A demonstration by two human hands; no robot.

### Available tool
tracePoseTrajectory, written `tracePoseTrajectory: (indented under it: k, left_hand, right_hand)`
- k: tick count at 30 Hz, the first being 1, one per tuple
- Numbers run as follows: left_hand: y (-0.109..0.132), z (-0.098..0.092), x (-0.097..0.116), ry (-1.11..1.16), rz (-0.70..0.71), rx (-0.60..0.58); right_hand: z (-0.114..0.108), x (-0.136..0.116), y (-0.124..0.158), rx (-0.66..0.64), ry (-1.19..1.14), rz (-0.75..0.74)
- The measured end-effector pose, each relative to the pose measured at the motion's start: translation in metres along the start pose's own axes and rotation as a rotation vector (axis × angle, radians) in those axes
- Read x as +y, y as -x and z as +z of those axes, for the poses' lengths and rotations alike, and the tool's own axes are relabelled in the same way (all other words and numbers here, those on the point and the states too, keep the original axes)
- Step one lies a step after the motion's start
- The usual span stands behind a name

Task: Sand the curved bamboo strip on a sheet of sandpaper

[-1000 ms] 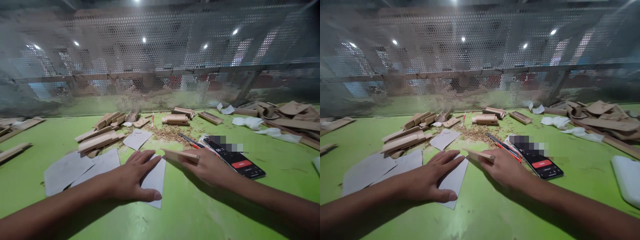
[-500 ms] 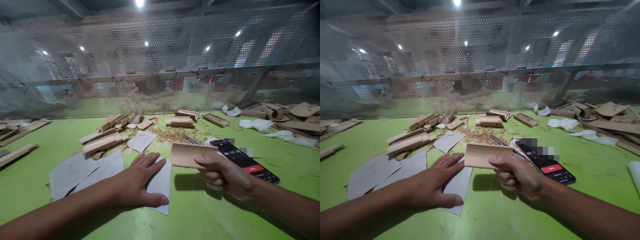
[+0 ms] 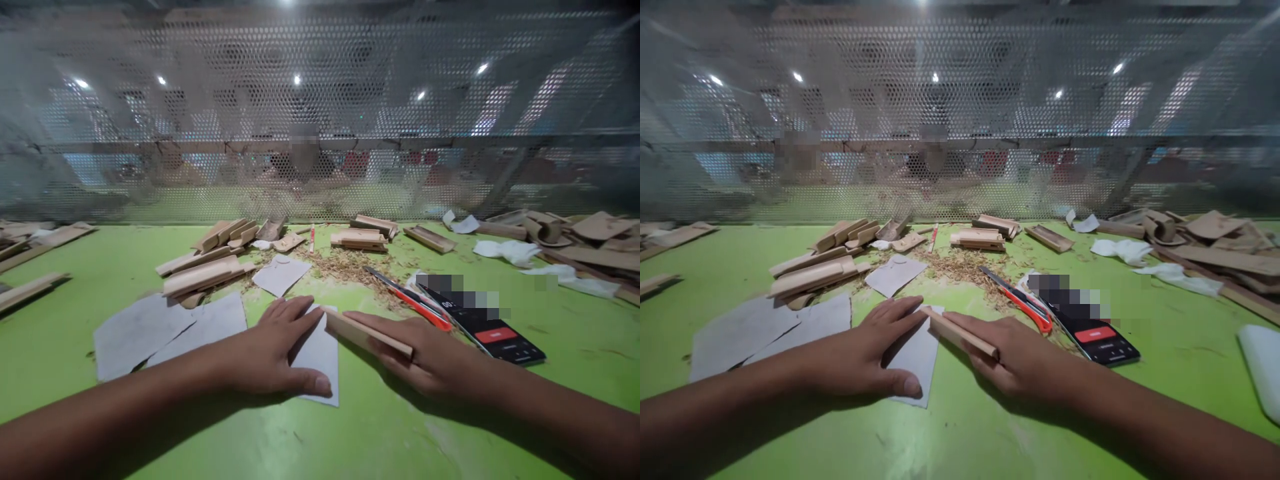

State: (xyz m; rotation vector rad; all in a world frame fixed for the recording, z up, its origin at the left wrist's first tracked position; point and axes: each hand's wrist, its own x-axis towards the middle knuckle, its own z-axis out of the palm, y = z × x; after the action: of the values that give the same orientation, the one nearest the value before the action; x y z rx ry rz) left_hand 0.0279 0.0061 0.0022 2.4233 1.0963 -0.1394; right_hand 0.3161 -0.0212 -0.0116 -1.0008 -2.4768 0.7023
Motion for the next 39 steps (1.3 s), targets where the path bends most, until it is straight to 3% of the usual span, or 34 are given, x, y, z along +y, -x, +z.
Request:
tracePoseTrajectory:
  k: [2, 9, 15, 18, 23, 26, 30, 34, 39]
  left_hand:
    - [0.001, -0.006, -0.001, 0.013, -0.013, -0.076]
    - [0.002, -0.011, -0.003, -0.029, 0.012, -0.1]
    - [0.0, -0.008, -0.005, -0.061, 0.041, -0.07]
    - [-0.001, -0.007, -0.006, -0.075, 0.049, -0.086]
    - [0.001, -0.013, -0.006, -0.042, 0.046, -0.101]
    - [0.001, -0.016, -0.01, -0.035, 0.058, -0.16]
    - [0.0, -0.02, -0.015, -0.018, 0.06, -0.17]
    - [0.002, -0.024, -0.012, -0.027, 0.068, -0.207]
    - [0.004, -0.021, -0.001, -0.037, 0.027, -0.176]
  right_hand:
    - [0.0, -0.001, 0.0, -0.013, 0.034, -0.015]
    - [-0.002, -0.026, 0.002, -0.22, -0.073, -0.028]
    - [-0.006, -0.027, -0.005, -0.138, 0.034, 0.029]
    - [-0.007, -0.033, -0.005, -0.288, -0.033, -0.007]
    - [-0.011, -0.028, 0.0, -0.128, -0.002, 0.038]
    - [-0.011, -0.027, 0.001, -0.293, -0.02, 0.01]
    - [-0.01, -0.023, 0.0, -0.163, 0.043, 0.002]
    - [-0.001, -0.035, 0.004, -0.281, 0.099, -0.022]
    - [0.003, -0.049, 0.006, -0.276, 0.058, -0.036]
